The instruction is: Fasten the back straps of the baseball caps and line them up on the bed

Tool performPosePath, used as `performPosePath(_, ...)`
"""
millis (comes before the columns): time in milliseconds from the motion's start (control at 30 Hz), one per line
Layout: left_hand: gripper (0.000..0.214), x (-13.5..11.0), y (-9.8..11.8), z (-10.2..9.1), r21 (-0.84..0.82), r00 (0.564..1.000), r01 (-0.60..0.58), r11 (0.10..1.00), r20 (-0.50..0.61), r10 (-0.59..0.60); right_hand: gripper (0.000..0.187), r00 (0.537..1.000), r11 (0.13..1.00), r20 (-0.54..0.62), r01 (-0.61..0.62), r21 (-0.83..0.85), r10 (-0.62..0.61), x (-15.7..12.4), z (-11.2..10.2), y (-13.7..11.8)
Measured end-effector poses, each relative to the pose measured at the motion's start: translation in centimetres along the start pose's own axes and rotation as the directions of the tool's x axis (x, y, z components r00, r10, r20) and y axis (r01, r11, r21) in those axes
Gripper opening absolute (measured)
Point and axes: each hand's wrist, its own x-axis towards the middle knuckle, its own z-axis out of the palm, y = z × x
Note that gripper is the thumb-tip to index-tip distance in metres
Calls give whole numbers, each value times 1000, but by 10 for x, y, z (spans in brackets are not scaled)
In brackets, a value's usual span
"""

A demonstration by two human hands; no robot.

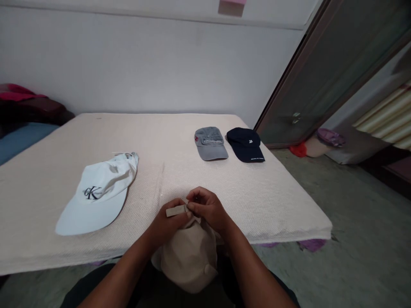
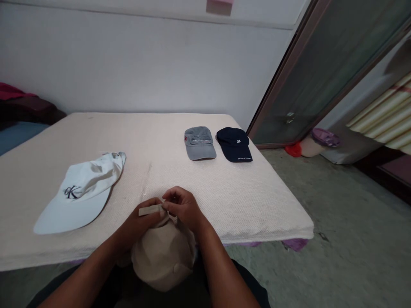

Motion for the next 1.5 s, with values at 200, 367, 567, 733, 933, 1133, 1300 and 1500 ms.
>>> performPosePath(200, 13, 0, -4, 0, 3, 1000, -12, 1000, 2, 12, 18, 1000, 999, -1, 7, -35, -7, 2, 0, 3)
performPosePath(367, 14, 0, -5, 0, -33, 1000, -1, 999, 21, 2, 17, 1000, 999, -4, -2, -47, 2, 1, 1, 2)
performPosePath(567, 22, 0, -5, 0, -83, 999, 44, 996, 33, -41, 17, 999, 999, 2, -39, -9, 39, -1, 2, -1)
performPosePath(733, 20, 0, -5, 3, -123, 999, 46, 991, 32, -42, 16, 999, 999, 11, -47, 9, 47, 0, 2, -1)
performPosePath(933, 17, 0, -4, 2, -194, 997, 46, 980, 62, -34, 16, 999, 1000, 22, -31, 4, 31, 0, 1, 0)
performPosePath(1133, 15, 0, -8, 2, -241, 997, 62, 969, 65, -48, 17, 1000, 1000, 12, -24, 11, 24, 0, 0, 1)
performPosePath(1300, 16, 0, -5, 3, -271, 997, 60, 961, 72, -42, 19, 1000, 999, 7, -31, 28, 30, 0, 0, 1)
performPosePath(1500, 14, -1, -2, 3, -278, 995, 74, 958, 82, -53, 17, 1000, 1000, 11, -27, 15, 26, -1, 0, 0)
